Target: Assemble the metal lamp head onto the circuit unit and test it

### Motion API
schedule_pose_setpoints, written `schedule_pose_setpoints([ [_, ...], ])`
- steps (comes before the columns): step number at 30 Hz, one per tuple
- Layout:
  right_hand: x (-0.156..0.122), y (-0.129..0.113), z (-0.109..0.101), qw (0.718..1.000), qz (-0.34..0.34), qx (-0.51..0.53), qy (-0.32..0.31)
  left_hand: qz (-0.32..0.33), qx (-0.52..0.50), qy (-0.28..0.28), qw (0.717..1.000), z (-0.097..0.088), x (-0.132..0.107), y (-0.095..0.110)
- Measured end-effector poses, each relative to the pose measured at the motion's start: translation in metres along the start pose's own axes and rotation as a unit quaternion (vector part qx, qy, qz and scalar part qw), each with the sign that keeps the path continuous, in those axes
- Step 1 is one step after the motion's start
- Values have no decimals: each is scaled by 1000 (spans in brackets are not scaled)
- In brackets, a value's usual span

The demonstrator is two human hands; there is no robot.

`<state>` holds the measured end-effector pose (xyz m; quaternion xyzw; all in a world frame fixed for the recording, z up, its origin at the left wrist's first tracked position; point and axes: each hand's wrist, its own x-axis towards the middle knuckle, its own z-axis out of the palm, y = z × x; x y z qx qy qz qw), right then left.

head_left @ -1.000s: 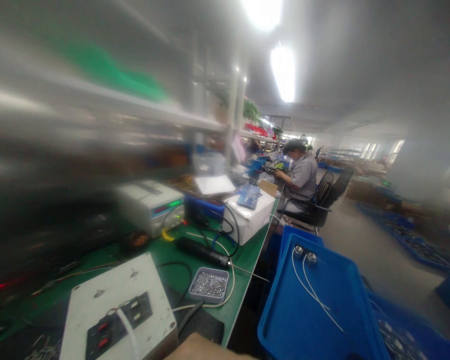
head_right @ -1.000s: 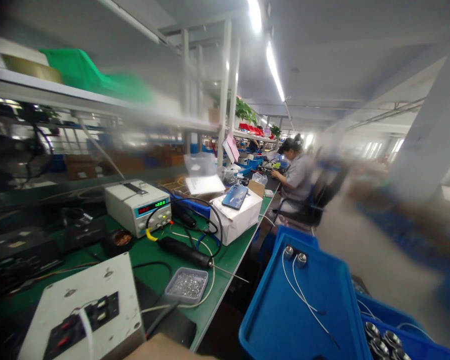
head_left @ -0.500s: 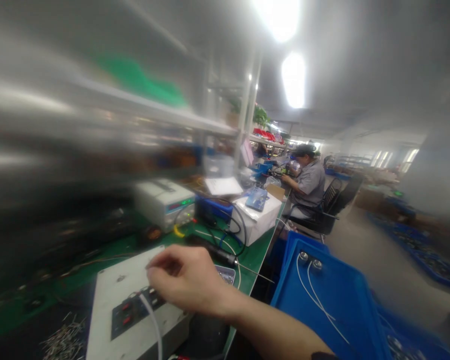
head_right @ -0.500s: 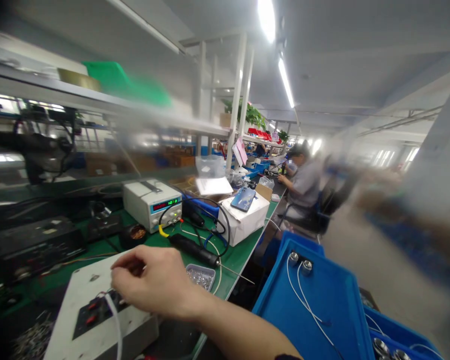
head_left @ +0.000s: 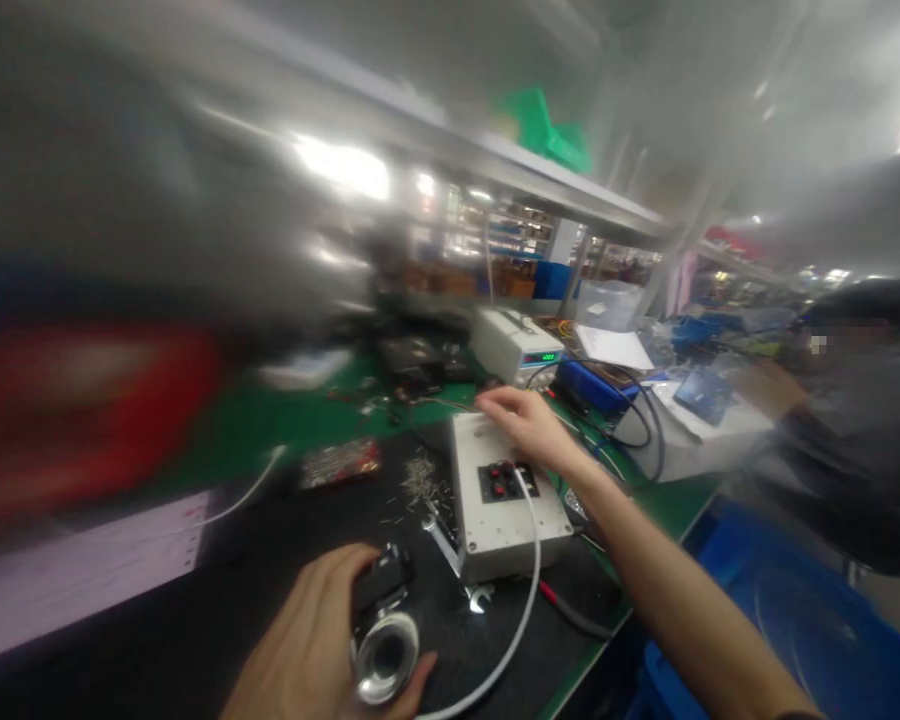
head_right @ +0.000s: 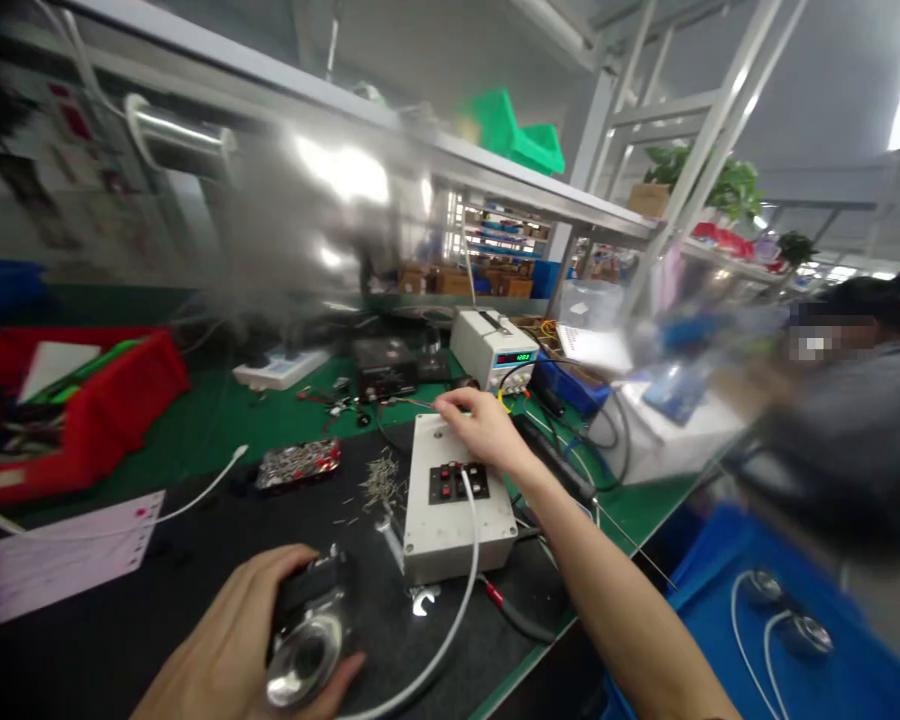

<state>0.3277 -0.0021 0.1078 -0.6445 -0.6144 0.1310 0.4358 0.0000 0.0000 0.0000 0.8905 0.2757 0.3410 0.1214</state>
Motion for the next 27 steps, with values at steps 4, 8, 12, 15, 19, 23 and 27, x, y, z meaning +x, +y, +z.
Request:
schedule_pose_setpoints([
  [4,3,7,-6,1000,13,-24,-12,-6,-1,-23,1000,-4,4,8],
  [8,-1,14,0,998,17,-60,-32,-19,-18,-37,999,-6,6,13],
  [12,1,17,3,994,25,-83,-59,-38,-40,-49,997,-10,7,17],
  [15,4,18,2,993,18,-89,-82,-55,-60,-58,995,-15,9,25],
  [19,4,28,1,992,11,-94,-80,-53,-95,-58,992,-17,11,31],
  [23,3,36,0,988,-4,-139,-72,-52,-104,-52,992,-16,10,31],
  [27,1,31,-1,986,-9,-147,-73,-46,-114,-47,991,-16,10,30],
])
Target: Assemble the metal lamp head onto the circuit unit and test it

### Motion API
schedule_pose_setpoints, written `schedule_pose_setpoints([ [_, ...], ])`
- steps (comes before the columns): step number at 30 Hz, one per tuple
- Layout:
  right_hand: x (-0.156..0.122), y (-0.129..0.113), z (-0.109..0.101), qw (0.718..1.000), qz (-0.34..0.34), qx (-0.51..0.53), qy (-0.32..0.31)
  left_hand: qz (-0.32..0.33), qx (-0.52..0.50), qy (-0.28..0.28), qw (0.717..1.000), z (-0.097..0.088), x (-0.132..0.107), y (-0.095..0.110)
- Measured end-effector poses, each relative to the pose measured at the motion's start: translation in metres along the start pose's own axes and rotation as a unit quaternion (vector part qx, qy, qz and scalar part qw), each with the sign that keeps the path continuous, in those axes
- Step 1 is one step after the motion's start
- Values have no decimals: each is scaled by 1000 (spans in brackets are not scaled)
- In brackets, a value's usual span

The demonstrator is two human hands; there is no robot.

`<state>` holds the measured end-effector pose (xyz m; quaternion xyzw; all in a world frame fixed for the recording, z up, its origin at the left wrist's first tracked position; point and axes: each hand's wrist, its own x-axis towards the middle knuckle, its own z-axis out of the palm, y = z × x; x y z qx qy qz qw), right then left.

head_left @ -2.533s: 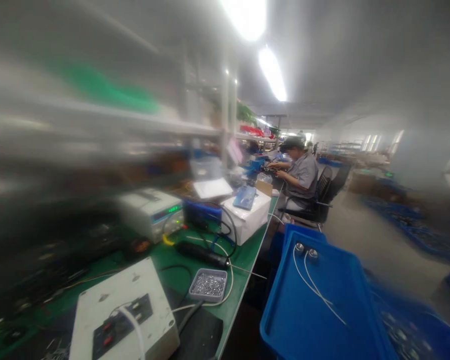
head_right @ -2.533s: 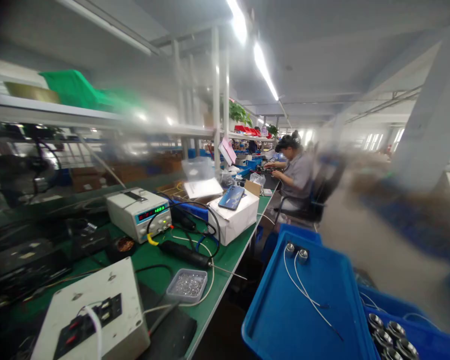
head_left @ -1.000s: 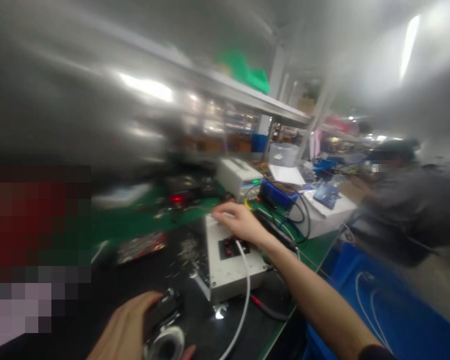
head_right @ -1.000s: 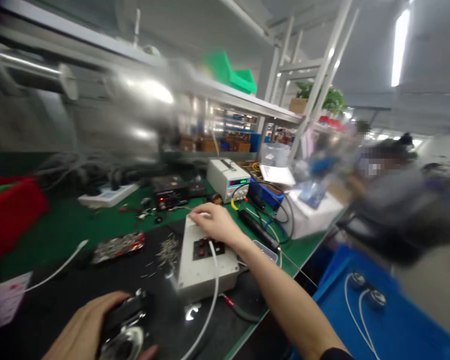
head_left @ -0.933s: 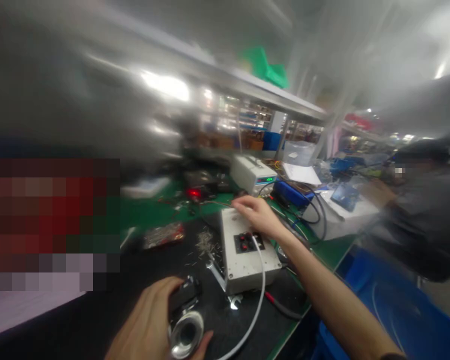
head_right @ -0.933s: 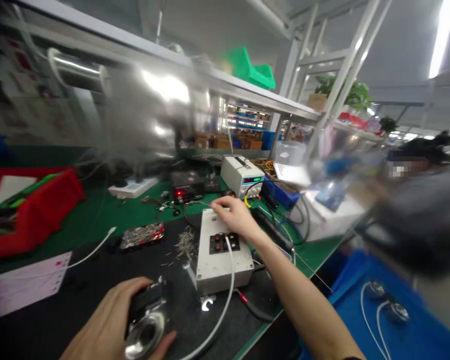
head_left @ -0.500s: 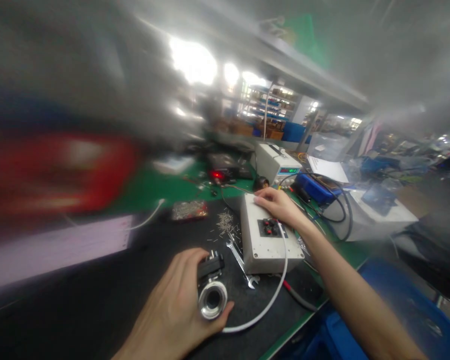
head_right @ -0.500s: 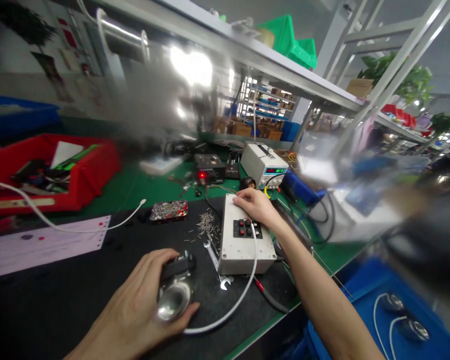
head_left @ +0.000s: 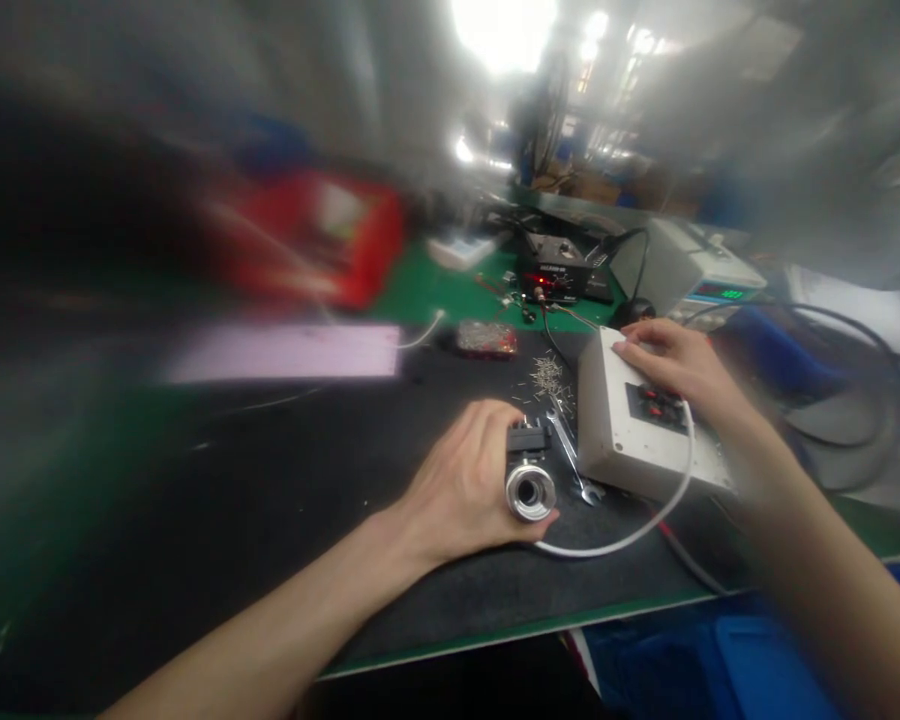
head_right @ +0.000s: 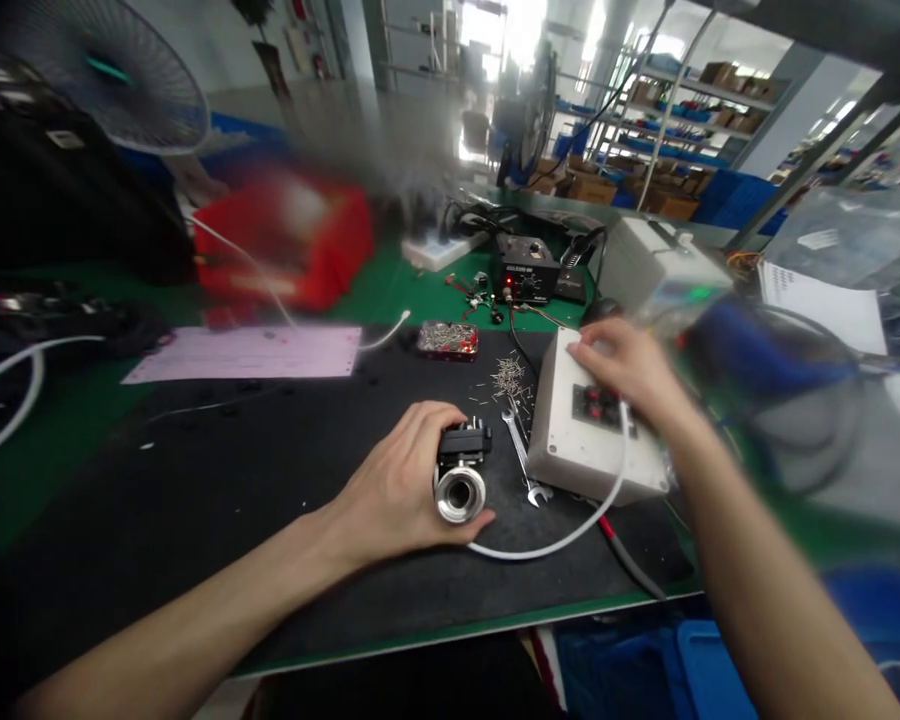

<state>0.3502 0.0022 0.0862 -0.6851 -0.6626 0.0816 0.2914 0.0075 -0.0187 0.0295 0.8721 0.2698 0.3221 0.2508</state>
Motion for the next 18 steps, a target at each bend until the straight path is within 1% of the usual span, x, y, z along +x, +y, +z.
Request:
schedule_pose_setpoints([
  [12,-1,-2,-1,1000,4,-15,-2,16,-9,2,1000,0,-2,0],
  [18,-1,-2,-1,1000,3,-16,3,13,-22,0,1000,1,-2,-2],
])
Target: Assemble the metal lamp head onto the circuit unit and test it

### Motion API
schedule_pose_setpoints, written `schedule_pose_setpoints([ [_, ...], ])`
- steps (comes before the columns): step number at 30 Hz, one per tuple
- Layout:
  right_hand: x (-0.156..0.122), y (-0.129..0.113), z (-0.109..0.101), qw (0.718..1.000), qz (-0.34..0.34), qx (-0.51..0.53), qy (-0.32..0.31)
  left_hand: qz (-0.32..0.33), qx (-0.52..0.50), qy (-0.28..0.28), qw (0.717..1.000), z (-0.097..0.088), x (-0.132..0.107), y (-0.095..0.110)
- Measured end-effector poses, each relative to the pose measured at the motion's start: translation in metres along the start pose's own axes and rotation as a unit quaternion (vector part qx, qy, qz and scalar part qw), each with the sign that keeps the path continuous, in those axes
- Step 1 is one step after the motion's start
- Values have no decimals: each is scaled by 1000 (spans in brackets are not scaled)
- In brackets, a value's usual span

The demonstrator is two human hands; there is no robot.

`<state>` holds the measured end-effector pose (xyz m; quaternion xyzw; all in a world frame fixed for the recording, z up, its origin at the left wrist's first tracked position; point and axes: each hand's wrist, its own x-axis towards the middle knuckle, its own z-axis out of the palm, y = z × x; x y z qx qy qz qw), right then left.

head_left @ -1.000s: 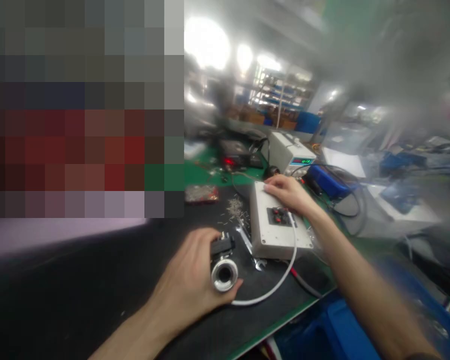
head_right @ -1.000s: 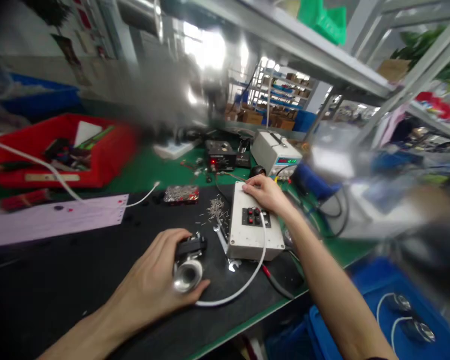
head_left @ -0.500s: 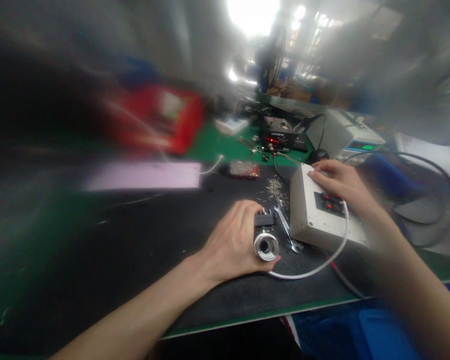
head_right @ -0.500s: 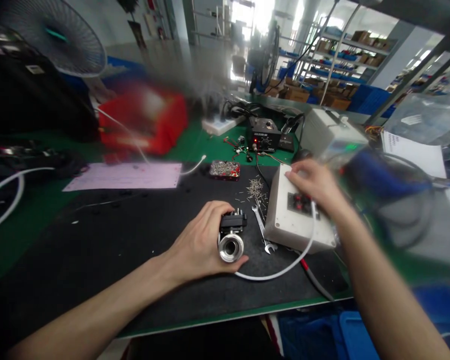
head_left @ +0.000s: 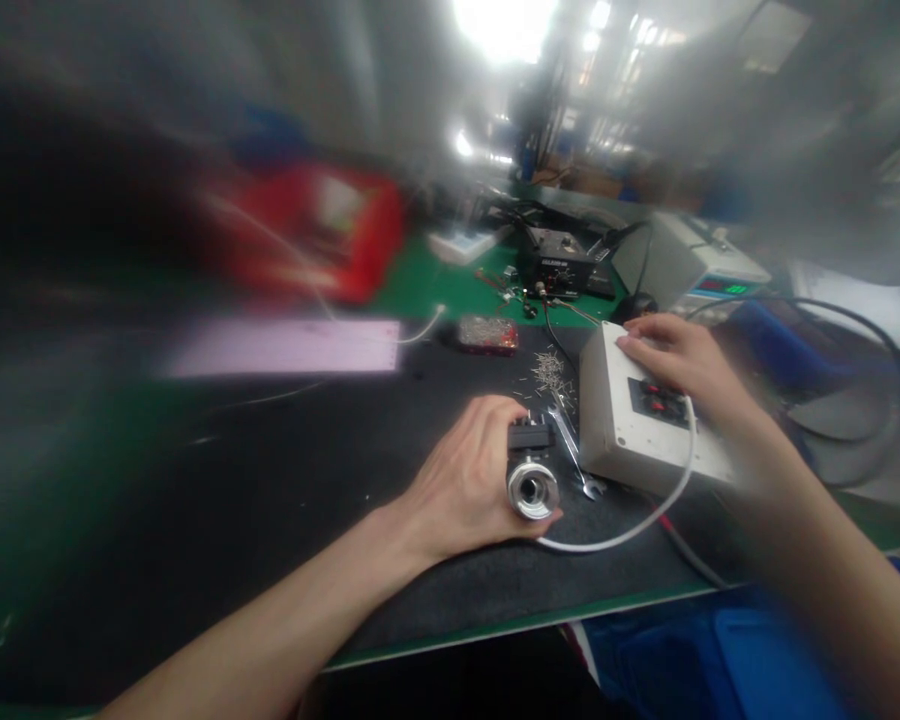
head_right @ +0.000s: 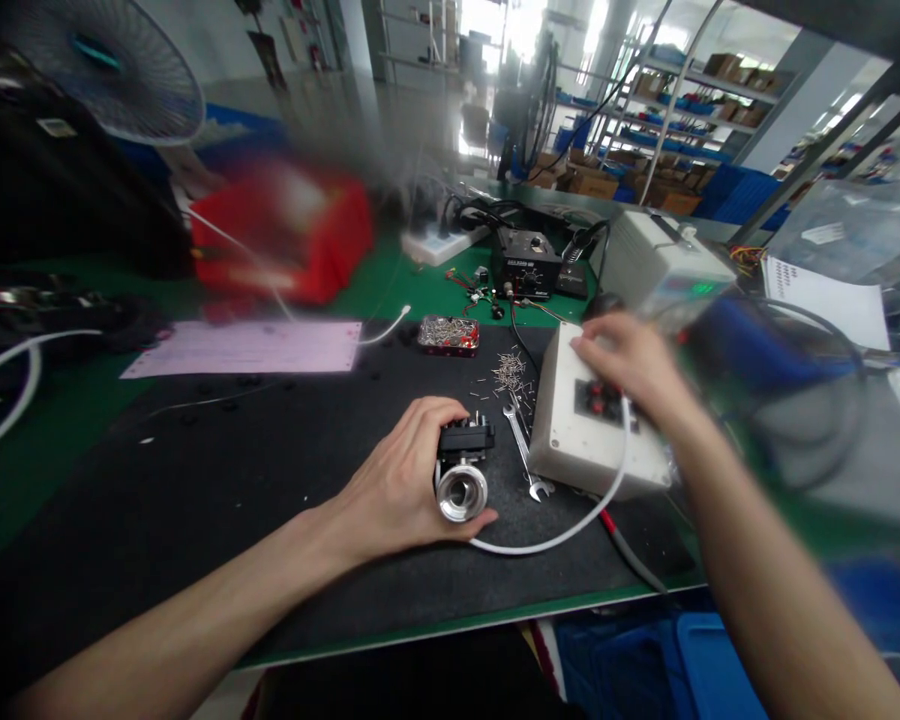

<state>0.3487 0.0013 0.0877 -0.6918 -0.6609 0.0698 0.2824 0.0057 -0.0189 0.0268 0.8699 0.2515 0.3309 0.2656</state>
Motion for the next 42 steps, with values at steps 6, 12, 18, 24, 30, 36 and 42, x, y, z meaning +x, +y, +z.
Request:
schedule_pose_setpoints([
  [6,-1,-4,-1,1000,-6,4,4,2,-6,-3,1000,0,-1,-1],
  [12,-2,-6,-2,1000,-5,4,2,-2,-21,-2,1000,1,-1,-1],
  [18,-2,-9,-3,1000,2,-2,4,3,-47,-8,999,3,0,-2],
  [24,-1,-4,0,1000,9,-2,3,13,-56,-13,998,4,1,-4],
  [30,-1,-4,0,1000,13,1,7,-22,-57,-24,998,2,-1,-6],
  [36,-1,-2,-1,1000,12,10,10,-54,-77,-37,995,0,-1,-7],
  [42,-1,-2,-1,1000,7,7,8,-65,-84,-44,993,-1,0,-7],
])
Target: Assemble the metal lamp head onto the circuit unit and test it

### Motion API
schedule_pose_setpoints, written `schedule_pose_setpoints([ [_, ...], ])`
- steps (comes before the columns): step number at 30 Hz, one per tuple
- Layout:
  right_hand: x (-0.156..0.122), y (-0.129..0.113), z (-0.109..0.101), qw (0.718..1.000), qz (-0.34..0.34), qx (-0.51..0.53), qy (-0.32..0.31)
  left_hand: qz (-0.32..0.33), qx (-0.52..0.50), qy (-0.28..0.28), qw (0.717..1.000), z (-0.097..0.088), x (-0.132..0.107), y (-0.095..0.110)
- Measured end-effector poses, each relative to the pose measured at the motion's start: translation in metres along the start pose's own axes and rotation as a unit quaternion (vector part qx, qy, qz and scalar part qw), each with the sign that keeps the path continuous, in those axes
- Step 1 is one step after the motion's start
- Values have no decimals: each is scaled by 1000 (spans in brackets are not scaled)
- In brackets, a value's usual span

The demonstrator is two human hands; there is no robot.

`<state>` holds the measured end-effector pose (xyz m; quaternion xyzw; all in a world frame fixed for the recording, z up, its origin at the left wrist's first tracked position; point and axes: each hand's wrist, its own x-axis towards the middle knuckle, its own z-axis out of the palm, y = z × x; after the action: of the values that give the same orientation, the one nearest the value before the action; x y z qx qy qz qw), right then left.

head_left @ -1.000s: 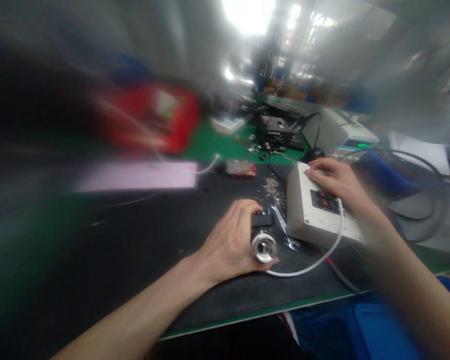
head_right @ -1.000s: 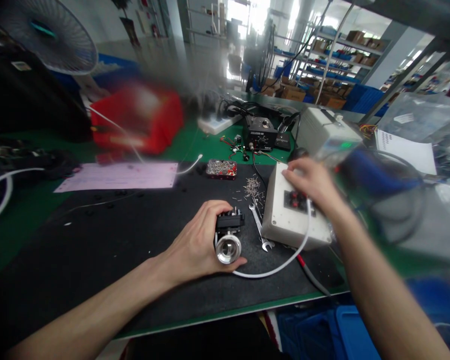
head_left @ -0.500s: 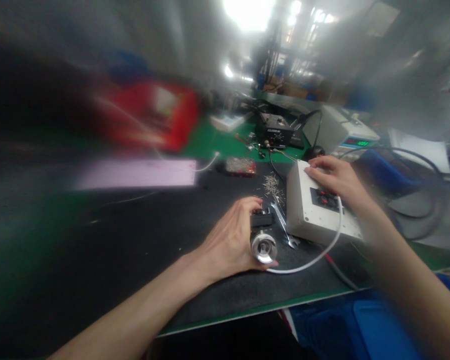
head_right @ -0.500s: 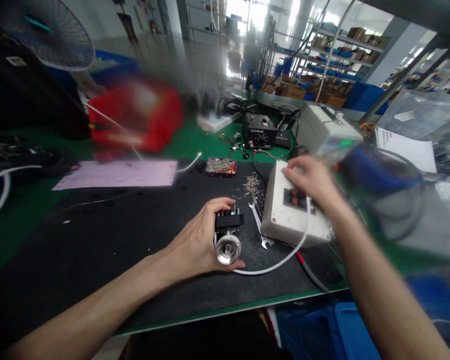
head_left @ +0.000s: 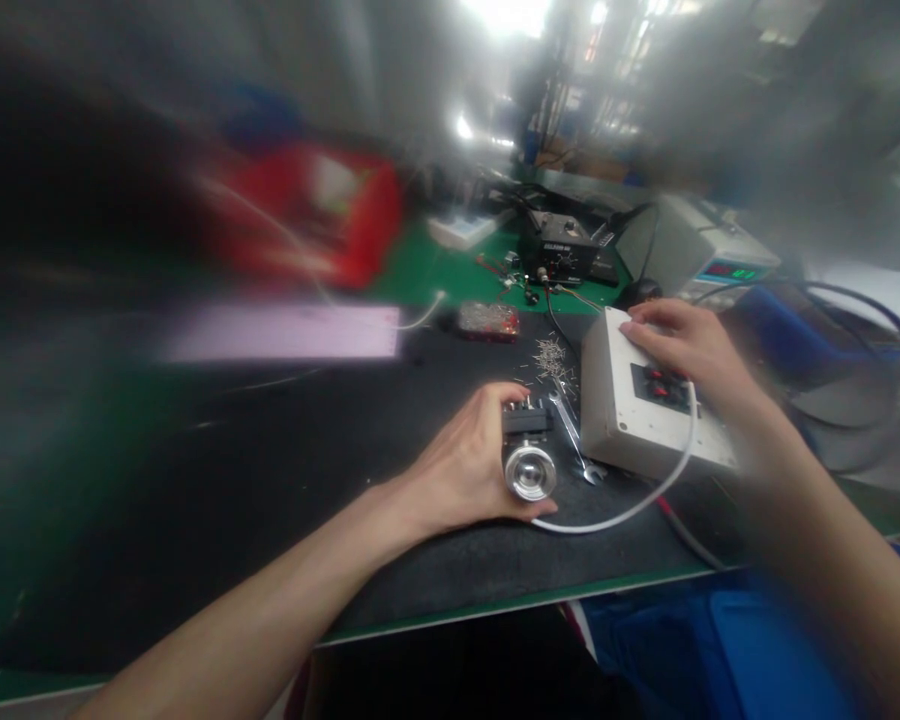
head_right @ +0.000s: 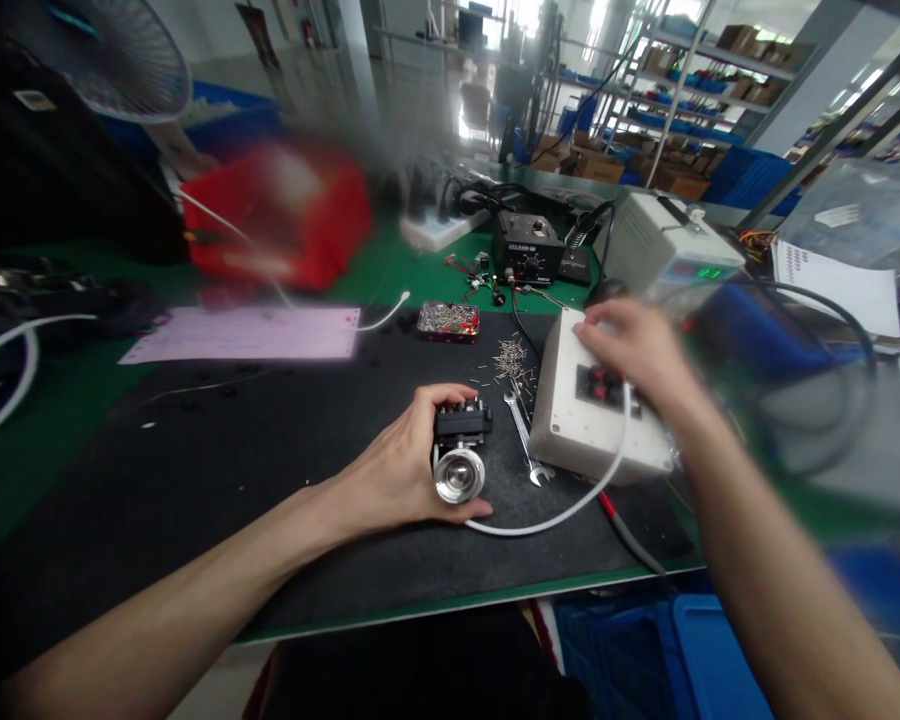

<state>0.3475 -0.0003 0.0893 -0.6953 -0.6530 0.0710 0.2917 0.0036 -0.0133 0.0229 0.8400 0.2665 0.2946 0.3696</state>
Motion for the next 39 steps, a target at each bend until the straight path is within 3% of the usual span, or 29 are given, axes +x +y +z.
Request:
schedule_pose_setpoints([
  [26,-1,-7,0,1000,9,0,5,-9,-6,-6,1000,-1,-1,-1],
  [39,1,2,3,998,-40,39,30,-9,-6,-4,1000,-1,0,2],
])
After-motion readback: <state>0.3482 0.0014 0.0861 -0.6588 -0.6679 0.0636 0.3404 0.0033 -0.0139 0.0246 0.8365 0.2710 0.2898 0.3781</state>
